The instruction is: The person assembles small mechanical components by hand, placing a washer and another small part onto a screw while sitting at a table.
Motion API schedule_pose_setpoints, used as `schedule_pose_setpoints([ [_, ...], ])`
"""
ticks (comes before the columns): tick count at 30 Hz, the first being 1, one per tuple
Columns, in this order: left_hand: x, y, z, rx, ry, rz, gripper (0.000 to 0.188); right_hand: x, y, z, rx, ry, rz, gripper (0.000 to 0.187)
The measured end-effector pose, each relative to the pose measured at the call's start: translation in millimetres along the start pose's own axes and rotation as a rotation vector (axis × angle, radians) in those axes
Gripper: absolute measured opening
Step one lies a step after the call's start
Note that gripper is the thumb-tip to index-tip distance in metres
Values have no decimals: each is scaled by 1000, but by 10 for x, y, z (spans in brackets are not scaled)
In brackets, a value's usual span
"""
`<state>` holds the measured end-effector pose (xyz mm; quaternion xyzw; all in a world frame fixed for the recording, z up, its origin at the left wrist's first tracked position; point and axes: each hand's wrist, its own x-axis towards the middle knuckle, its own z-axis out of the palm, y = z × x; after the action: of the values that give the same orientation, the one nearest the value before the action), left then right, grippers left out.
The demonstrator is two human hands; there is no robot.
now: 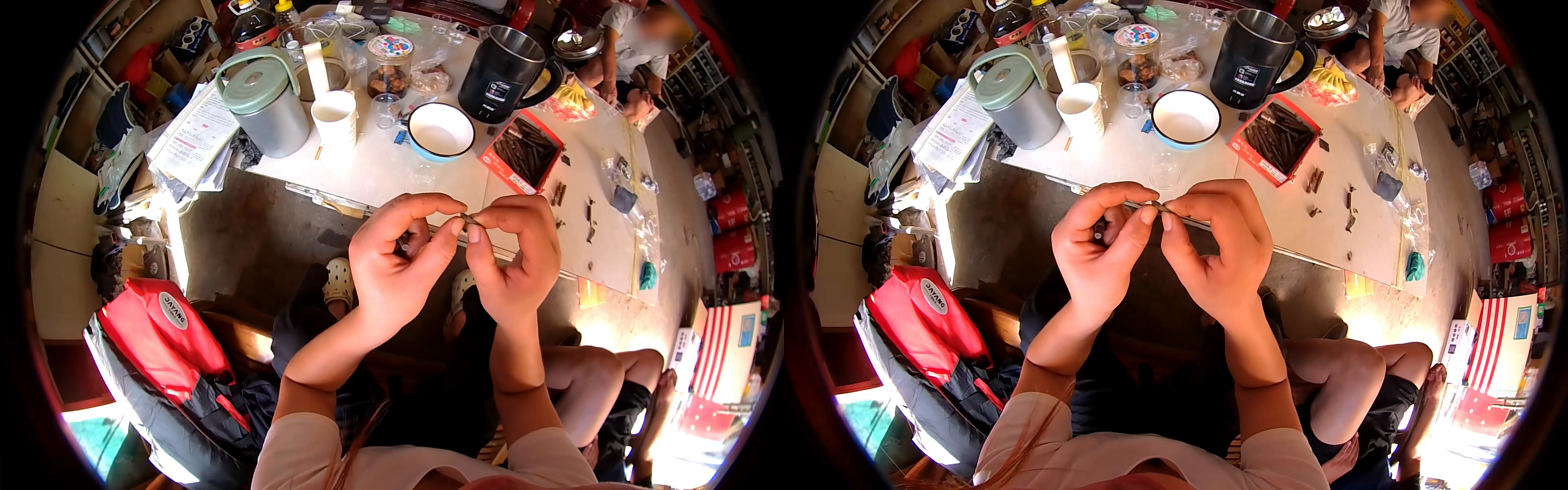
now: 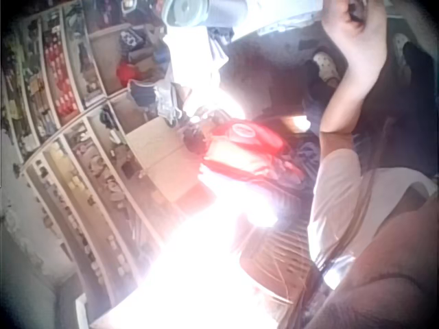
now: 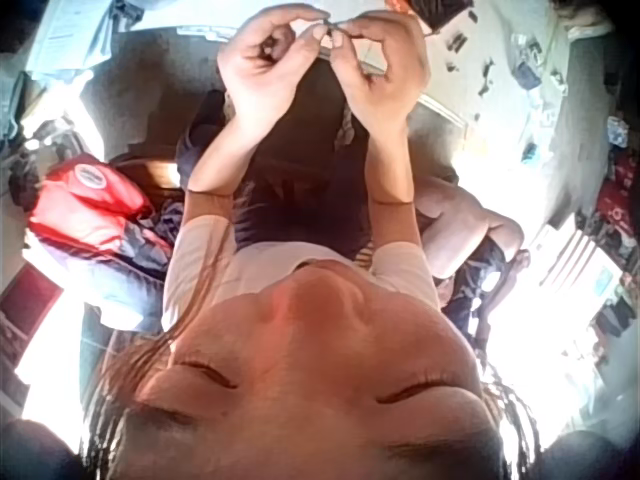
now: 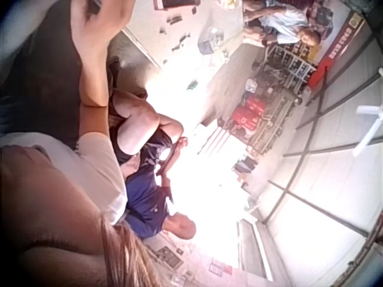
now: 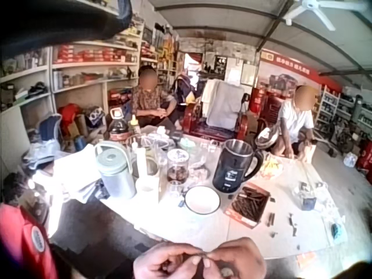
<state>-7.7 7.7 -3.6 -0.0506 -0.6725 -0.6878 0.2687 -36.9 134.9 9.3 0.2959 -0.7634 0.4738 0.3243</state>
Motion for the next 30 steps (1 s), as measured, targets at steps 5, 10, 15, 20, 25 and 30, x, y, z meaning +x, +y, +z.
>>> schedule_pose_setpoints([
  [5,-29,12,-6,-55,-20,-32,13,-10,-53,18,-69,13,-35,15],
  [10,-74,-42,75,-524,-3,-358,8,-147,-81,193,611,88,403,15],
  [15,4,-115,74,-600,-77,-473,10,-145,36,225,1131,66,774,10],
  [20,127,-348,-42,-1046,167,-778,26,-130,179,213,1190,117,849,15],
  [25,147,-391,-39,-1177,59,-723,26,-104,218,187,1216,150,807,14],
  [30,161,-246,-17,-1209,-39,-651,21,-72,209,57,1151,54,697,14],
])
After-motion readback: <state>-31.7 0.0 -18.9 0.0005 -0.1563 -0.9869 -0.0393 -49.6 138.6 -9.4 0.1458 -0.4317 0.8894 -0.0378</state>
